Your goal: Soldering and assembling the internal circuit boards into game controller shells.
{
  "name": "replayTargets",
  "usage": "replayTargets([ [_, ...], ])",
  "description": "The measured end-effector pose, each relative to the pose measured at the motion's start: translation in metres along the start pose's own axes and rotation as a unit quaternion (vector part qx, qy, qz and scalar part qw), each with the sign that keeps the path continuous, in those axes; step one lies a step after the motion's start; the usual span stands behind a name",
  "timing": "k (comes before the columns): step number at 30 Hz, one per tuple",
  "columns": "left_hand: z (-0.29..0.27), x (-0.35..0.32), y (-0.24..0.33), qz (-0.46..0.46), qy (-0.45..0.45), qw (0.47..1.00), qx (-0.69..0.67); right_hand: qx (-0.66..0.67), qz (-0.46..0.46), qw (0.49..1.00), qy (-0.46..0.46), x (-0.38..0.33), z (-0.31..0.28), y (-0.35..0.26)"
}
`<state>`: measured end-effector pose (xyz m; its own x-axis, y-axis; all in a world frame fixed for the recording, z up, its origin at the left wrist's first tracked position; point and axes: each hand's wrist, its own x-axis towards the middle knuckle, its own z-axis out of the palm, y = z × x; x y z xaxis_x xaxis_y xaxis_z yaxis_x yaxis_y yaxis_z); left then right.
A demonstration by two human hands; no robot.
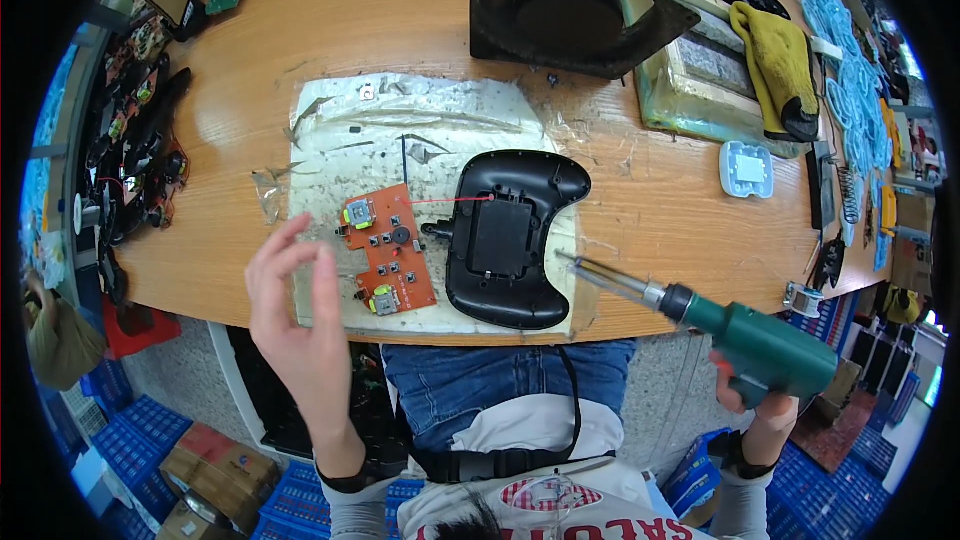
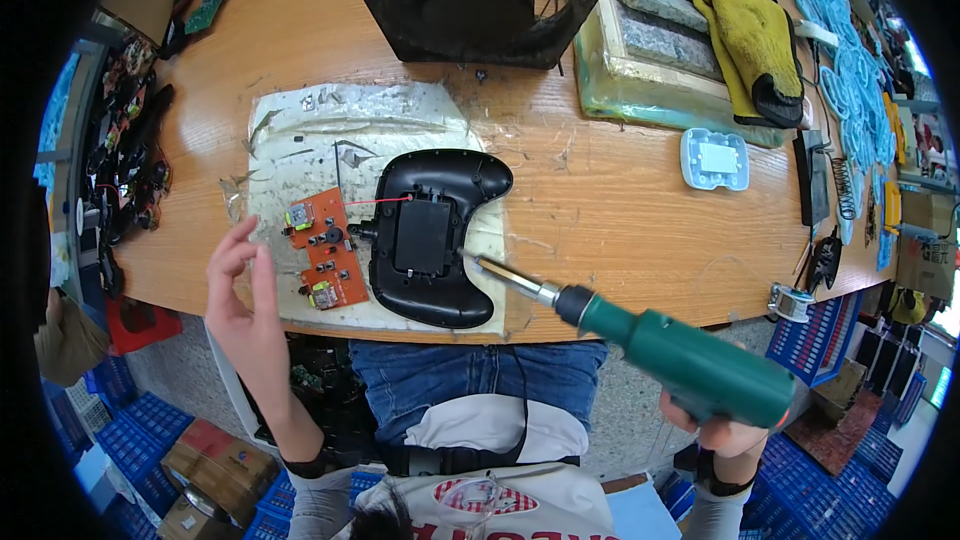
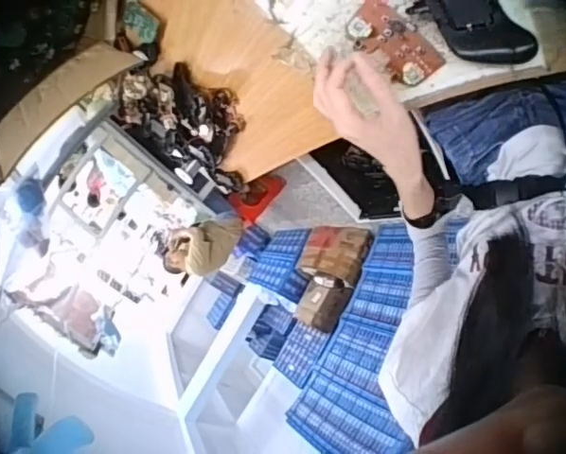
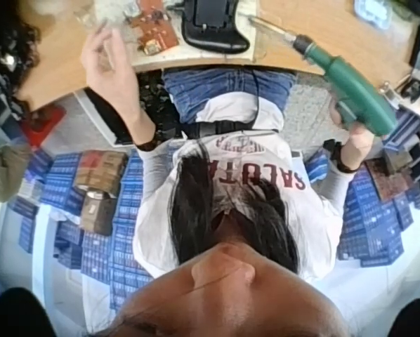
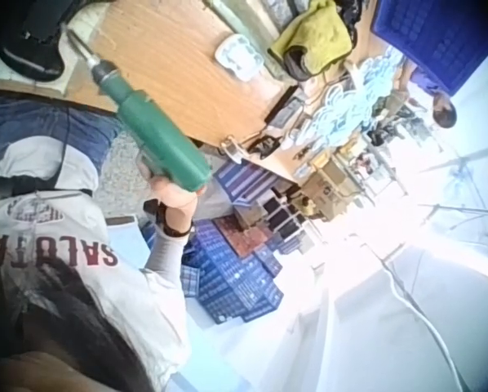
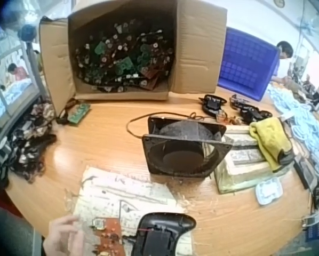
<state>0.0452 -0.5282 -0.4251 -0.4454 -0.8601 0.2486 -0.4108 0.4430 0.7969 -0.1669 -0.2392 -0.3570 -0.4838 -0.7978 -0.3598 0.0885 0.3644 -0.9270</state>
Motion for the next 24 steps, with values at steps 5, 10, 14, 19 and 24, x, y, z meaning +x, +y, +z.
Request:
replayTargets([
  [5, -0.001, 0.026, 0.02, 0.143, -0.03, 0.979, 0.146, 0.057, 0.015, 0.998, -0.013, 0.013, -0.001, -0.005],
  [10, 0.027, 0.046, 0.025, 0.264, -0.189, 0.941, 0.1, -0.078, -0.001, 0.996, -0.033, 0.035, 0.011, -0.017],
  [14, 0.041, 0.048, 0.018, 0.296, -0.201, 0.929, 0.09, -0.102, 0.013, 0.994, -0.041, 0.05, 0.02, -0.024],
  [19, 0.043, 0.048, 0.018, 0.3, -0.193, 0.93, 0.086, -0.135, 0.009, 0.99, -0.045, 0.054, 0.019, -0.023],
  [24, 0.045, 0.048, 0.016, 0.297, -0.201, 0.929, 0.086, -0.144, 0.013, 0.989, -0.022, 0.053, 0.02, -0.023],
])
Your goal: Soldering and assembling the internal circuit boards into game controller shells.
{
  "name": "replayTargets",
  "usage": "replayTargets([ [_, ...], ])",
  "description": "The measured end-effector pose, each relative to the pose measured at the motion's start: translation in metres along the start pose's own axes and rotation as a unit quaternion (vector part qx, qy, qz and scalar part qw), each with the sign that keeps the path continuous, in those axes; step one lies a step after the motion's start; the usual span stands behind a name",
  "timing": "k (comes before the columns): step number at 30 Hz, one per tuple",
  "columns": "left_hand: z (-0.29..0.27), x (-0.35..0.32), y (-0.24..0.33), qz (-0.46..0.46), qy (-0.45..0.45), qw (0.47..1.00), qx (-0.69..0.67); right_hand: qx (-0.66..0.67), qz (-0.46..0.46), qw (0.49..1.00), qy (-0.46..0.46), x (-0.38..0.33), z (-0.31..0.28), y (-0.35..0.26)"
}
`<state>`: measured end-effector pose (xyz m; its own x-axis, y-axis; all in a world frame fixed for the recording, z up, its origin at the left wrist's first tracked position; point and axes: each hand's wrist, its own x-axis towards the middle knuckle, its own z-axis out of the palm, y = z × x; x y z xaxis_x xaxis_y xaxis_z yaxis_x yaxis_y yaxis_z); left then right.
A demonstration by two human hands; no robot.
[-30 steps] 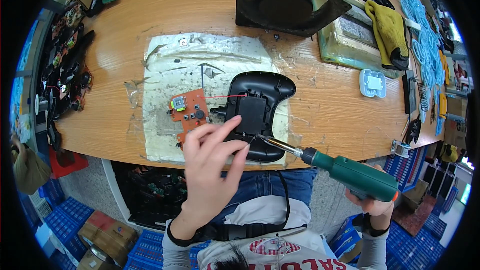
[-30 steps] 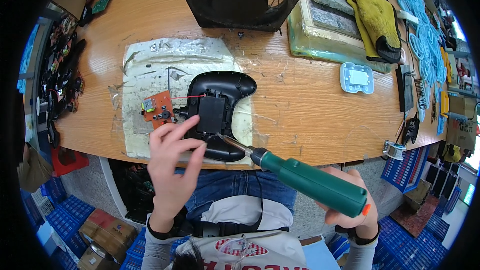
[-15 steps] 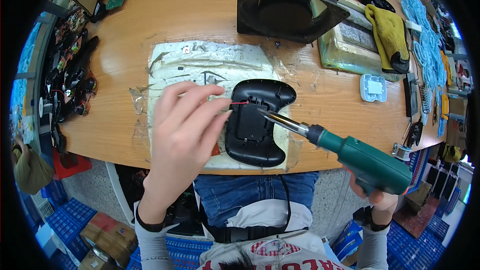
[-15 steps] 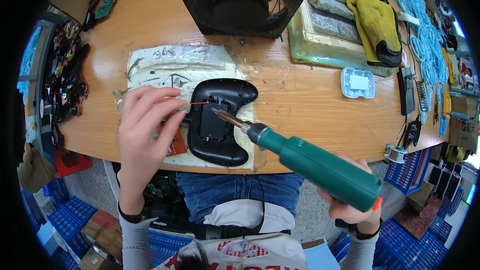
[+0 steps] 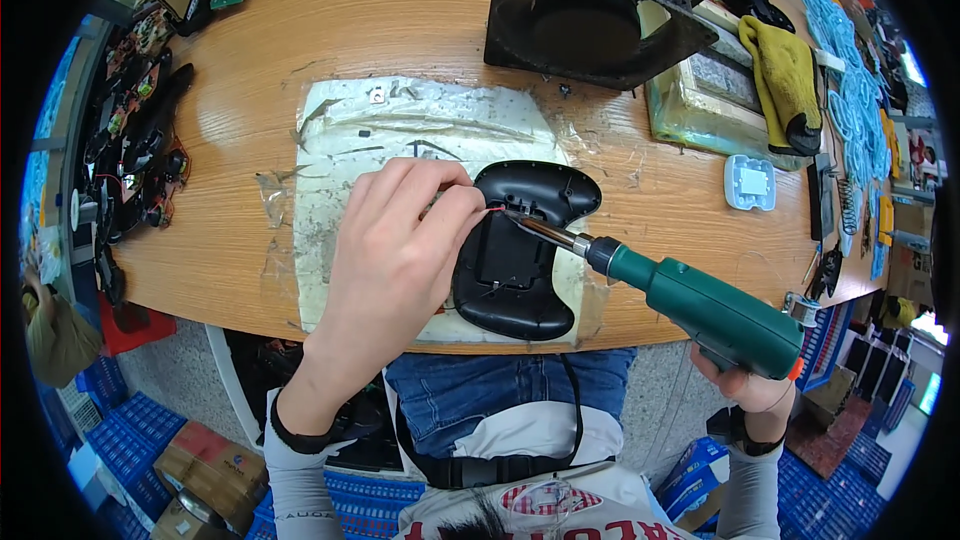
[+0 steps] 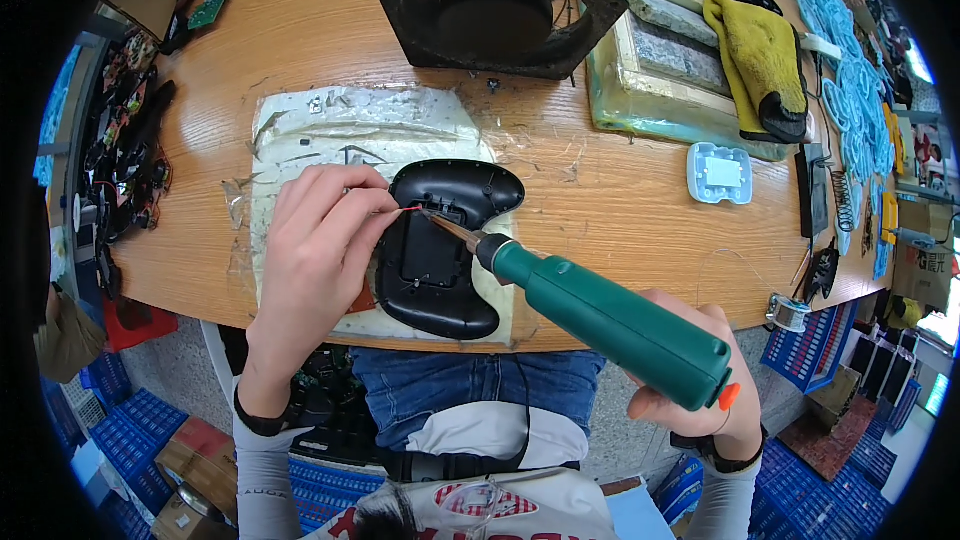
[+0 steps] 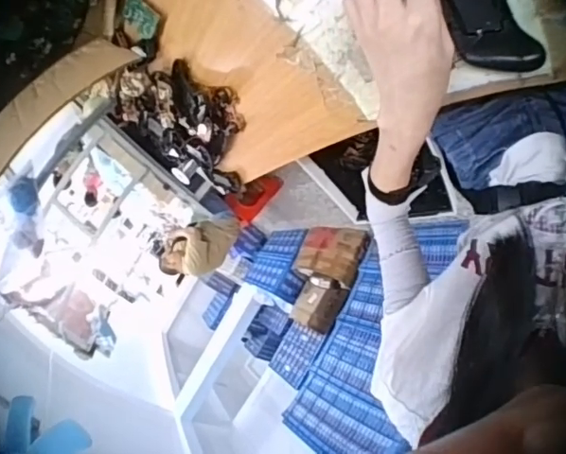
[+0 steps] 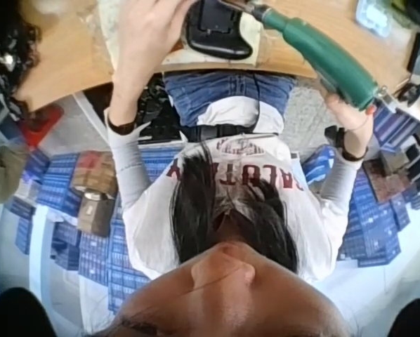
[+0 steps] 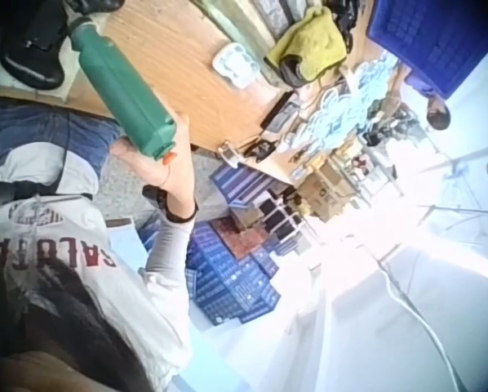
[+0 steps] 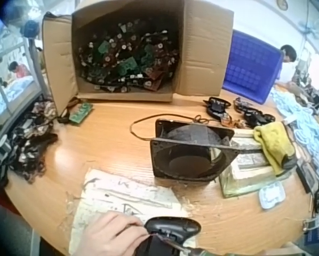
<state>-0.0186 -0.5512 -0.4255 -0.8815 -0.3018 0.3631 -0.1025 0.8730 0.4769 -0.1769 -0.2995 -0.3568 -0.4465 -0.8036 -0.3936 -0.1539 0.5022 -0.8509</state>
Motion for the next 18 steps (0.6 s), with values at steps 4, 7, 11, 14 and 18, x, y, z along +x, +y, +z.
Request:
replayTargets([
  [4, 0.0, 0.002, 0.004, -0.016, -0.005, 1.0, -0.003, -0.047, -0.056, 0.997, 0.027, 0.0, 0.001, 0.011],
  [7, 0.001, 0.003, 0.005, -0.027, 0.003, 1.0, -0.011, -0.051, -0.088, 0.995, 0.018, 0.001, -0.001, 0.006],
  [11, 0.002, 0.005, 0.004, -0.012, 0.01, 1.0, -0.015, -0.023, -0.07, 0.997, -0.007, 0.003, -0.001, -0.004],
  [14, 0.002, 0.005, 0.004, -0.011, 0.005, 1.0, -0.008, -0.036, -0.07, 0.997, 0.014, 0.004, 0.003, -0.009],
  [18, 0.002, 0.006, 0.004, -0.013, 0.001, 1.0, -0.008, -0.038, -0.025, 0.998, -0.042, 0.008, 0.001, -0.021],
])
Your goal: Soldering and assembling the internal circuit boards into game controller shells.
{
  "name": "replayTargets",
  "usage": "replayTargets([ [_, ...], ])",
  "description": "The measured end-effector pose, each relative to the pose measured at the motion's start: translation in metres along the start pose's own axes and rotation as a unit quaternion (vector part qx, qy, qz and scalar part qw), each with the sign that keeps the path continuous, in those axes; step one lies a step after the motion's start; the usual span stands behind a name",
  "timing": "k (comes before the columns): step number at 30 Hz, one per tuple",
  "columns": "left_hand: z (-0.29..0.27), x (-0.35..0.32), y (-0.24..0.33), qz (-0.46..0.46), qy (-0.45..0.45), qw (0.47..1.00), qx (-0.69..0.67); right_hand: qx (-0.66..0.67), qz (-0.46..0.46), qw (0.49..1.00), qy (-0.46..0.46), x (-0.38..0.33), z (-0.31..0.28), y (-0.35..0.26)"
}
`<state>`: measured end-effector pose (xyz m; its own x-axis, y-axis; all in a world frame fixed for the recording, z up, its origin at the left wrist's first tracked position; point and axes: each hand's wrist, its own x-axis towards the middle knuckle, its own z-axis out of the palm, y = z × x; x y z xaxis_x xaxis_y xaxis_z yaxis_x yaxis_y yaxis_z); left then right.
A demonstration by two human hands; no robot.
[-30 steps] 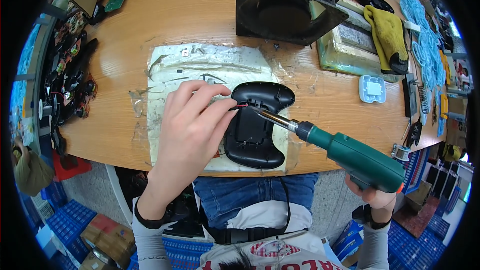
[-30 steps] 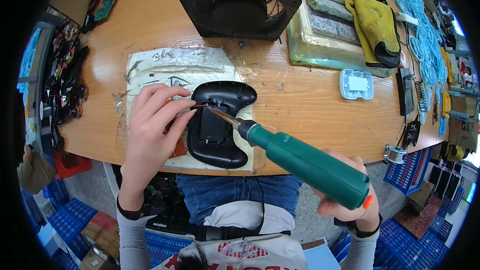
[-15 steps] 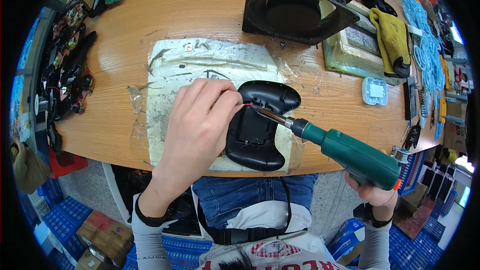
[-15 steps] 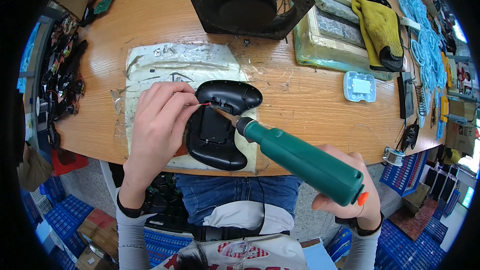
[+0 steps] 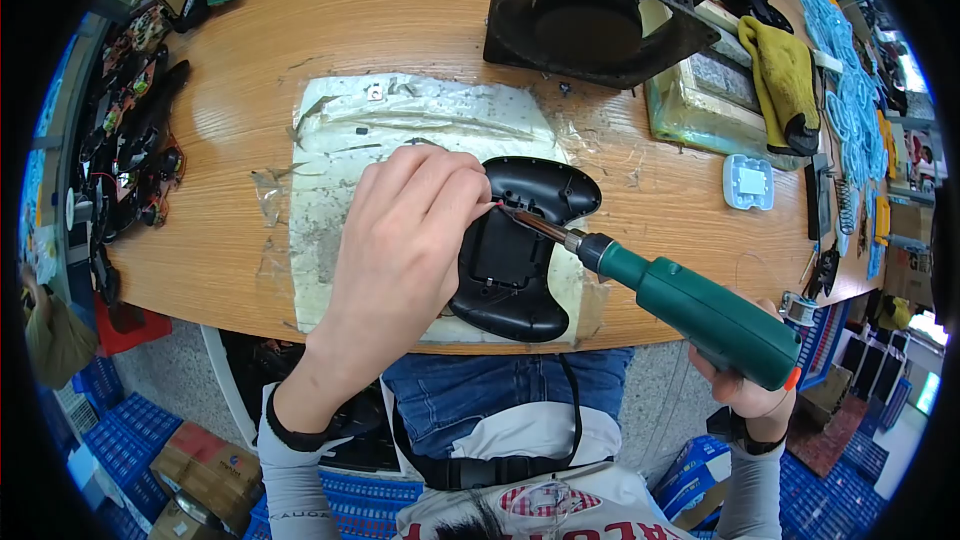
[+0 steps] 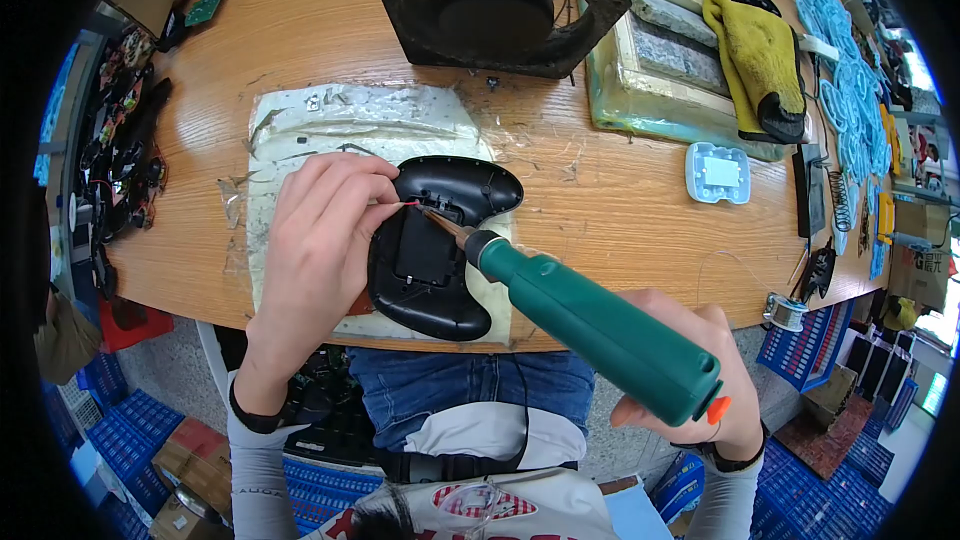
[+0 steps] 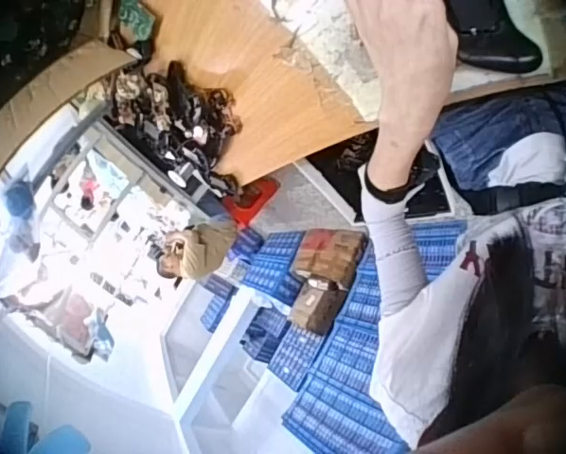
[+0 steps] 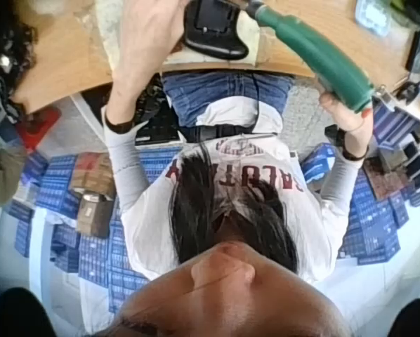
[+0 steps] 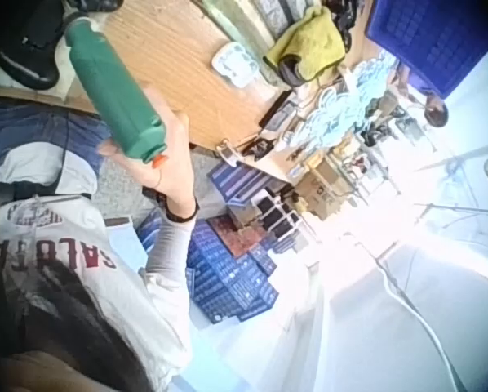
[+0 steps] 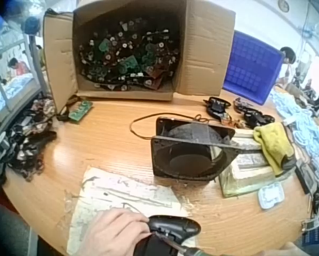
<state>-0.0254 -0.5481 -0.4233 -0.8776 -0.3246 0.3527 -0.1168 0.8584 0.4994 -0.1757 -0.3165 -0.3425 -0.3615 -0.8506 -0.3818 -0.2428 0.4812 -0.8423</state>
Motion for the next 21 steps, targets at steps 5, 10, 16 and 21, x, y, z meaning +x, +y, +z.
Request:
replayTargets([
  [5, -0.001, 0.002, 0.0, 0.0, -0.011, 1.0, 0.005, -0.007, 0.017, 0.999, 0.036, -0.004, 0.004, -0.002],
  [10, -0.001, 0.001, 0.004, 0.006, -0.016, 0.999, 0.027, -0.002, 0.051, 0.999, 0.019, -0.006, 0.003, -0.01],
  [16, 0.003, -0.001, 0.007, 0.008, -0.019, 0.999, 0.045, -0.027, 0.05, 0.998, 0.024, -0.007, 0.005, -0.012],
  [21, 0.0, -0.001, 0.008, -0.008, -0.022, 0.999, 0.029, -0.023, 0.037, 0.999, 0.026, -0.006, 0.007, -0.016],
])
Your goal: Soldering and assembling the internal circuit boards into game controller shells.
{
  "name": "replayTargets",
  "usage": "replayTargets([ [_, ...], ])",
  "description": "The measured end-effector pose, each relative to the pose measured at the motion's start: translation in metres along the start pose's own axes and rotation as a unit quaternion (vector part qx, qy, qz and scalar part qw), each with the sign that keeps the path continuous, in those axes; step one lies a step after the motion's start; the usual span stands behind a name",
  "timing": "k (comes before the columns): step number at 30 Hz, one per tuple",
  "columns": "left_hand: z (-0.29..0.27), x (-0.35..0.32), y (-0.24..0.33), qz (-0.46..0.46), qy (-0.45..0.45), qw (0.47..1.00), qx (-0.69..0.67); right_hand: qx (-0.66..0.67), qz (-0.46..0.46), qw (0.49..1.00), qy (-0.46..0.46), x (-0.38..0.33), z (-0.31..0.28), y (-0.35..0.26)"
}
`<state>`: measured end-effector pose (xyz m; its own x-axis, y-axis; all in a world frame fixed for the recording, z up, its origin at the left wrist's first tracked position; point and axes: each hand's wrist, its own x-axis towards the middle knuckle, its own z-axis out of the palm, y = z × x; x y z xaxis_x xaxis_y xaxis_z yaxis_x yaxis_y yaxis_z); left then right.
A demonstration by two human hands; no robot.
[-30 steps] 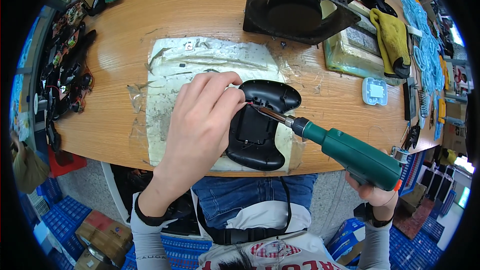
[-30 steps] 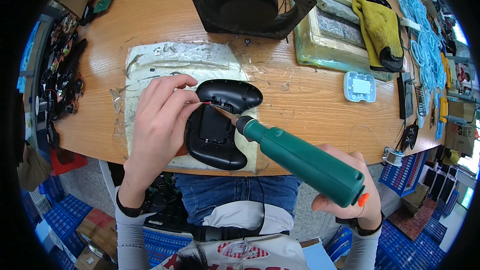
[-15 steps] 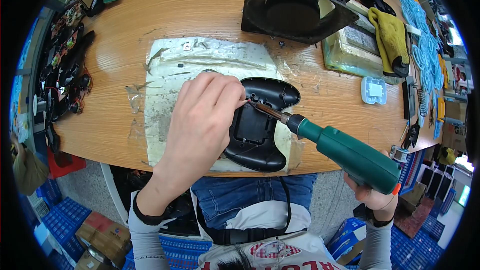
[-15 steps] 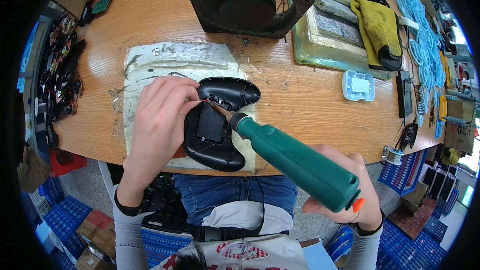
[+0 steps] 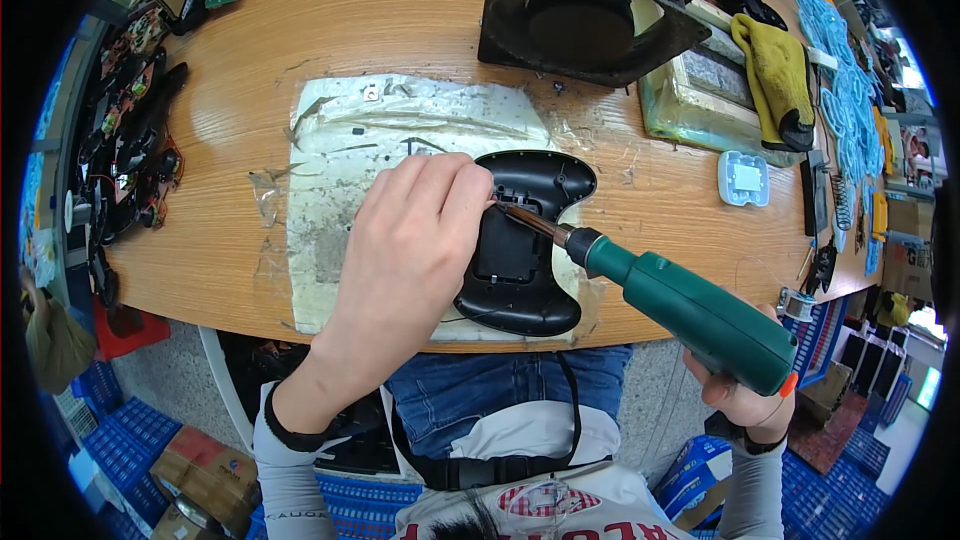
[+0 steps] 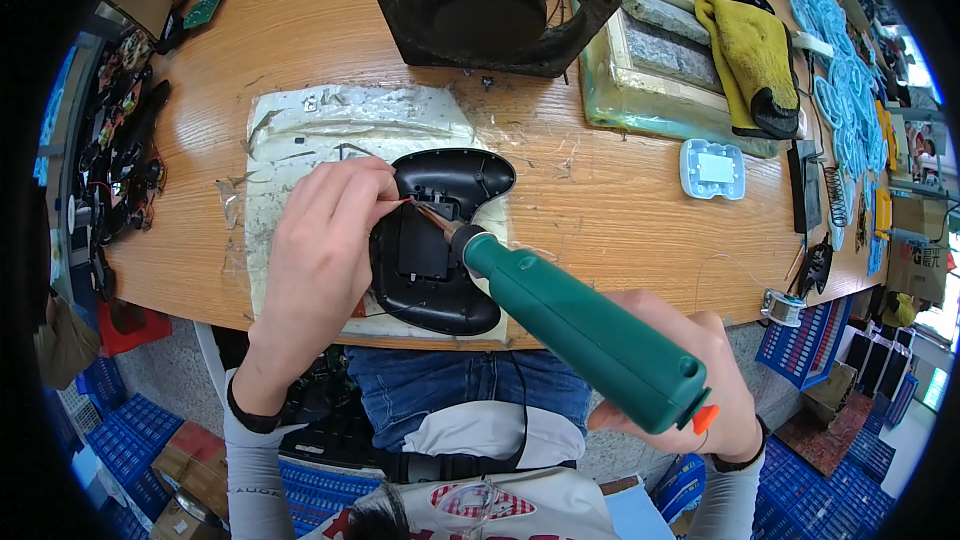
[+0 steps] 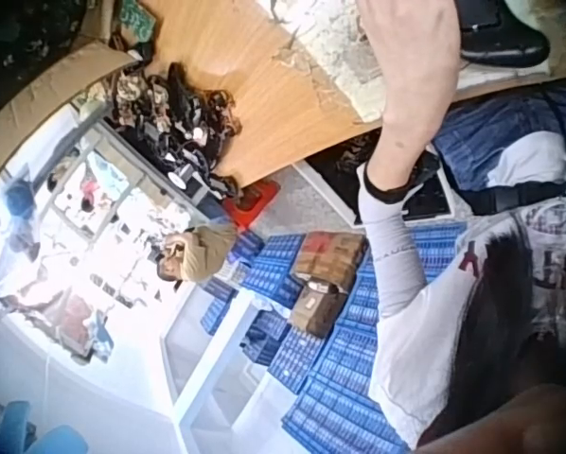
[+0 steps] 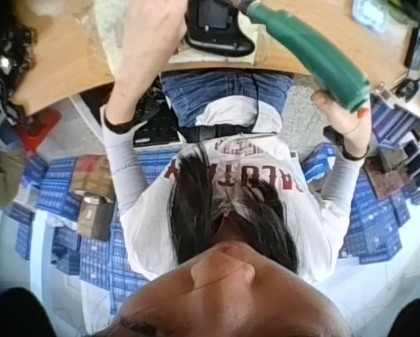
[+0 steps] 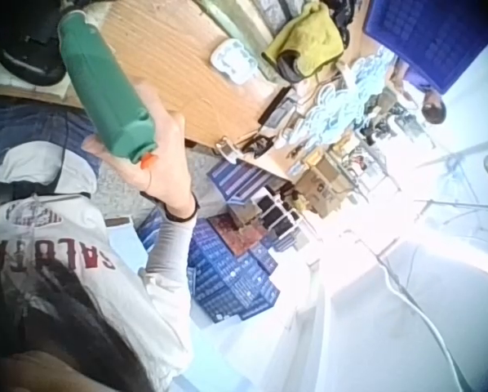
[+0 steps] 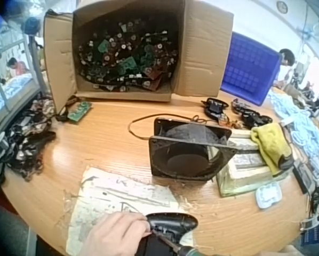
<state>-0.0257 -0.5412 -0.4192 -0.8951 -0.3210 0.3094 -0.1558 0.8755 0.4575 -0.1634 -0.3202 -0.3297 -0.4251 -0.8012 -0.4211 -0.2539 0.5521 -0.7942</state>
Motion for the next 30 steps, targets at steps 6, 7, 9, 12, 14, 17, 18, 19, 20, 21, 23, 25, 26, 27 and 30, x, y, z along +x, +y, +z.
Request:
replayTargets([
  [6, 0.002, 0.002, 0.002, 0.0, 0.015, 1.0, -0.004, -0.017, 0.01, 1.0, -0.016, -0.002, -0.003, 0.005],
  [7, 0.003, 0.004, 0.005, 0.002, 0.013, 1.0, -0.001, -0.007, 0.015, 1.0, -0.014, -0.004, -0.004, 0.007],
  [9, 0.005, 0.003, 0.004, -0.007, 0.007, 1.0, -0.003, -0.002, 0.024, 1.0, -0.013, -0.003, -0.003, 0.007],
  [12, 0.003, 0.003, 0.003, -0.019, -0.008, 1.0, -0.007, -0.02, 0.0, 1.0, -0.003, -0.003, 0.001, 0.006],
  [14, 0.002, 0.004, 0.003, -0.016, -0.015, 1.0, -0.006, -0.004, 0.006, 1.0, 0.004, -0.002, 0.001, 0.003],
  [17, -0.001, 0.002, 0.004, -0.018, -0.02, 1.0, -0.012, -0.001, -0.006, 1.0, 0.004, 0.001, 0.002, -0.001],
  [18, -0.002, 0.0, 0.004, -0.023, -0.018, 0.999, -0.018, -0.001, -0.006, 1.0, 0.004, 0.001, 0.002, -0.001],
  [19, -0.002, 0.0, 0.002, -0.023, -0.018, 0.999, -0.018, -0.008, -0.008, 1.0, 0.005, 0.002, 0.002, -0.001],
  [20, -0.001, 0.0, 0.001, -0.035, -0.017, 0.999, -0.037, -0.014, -0.009, 1.0, 0.008, 0.002, 0.002, 0.0],
  [21, 0.0, -0.001, -0.002, -0.047, -0.016, 0.997, -0.056, -0.014, -0.009, 1.0, 0.007, 0.002, 0.003, 0.004],
  [23, -0.007, -0.004, -0.007, -0.072, -0.002, 0.995, -0.075, -0.057, -0.119, 0.99, 0.045, -0.003, 0.001, 0.021],
  [25, -0.011, -0.008, -0.015, -0.09, 0.011, 0.99, -0.107, 0.033, -0.037, 0.997, 0.061, -0.026, -0.009, 0.034],
  [26, -0.026, -0.017, -0.019, -0.158, 0.028, 0.98, -0.12, 0.133, 0.03, 0.989, 0.06, -0.037, -0.009, 0.037],
  [27, -0.032, -0.024, -0.024, -0.22, 0.043, 0.964, -0.145, 0.13, 0.005, 0.978, 0.163, -0.044, 0.0, 0.048],
  [30, -0.032, -0.044, -0.026, -0.243, 0.089, 0.956, -0.141, 0.264, 0.034, 0.96, 0.092, -0.043, -0.013, 0.041],
])
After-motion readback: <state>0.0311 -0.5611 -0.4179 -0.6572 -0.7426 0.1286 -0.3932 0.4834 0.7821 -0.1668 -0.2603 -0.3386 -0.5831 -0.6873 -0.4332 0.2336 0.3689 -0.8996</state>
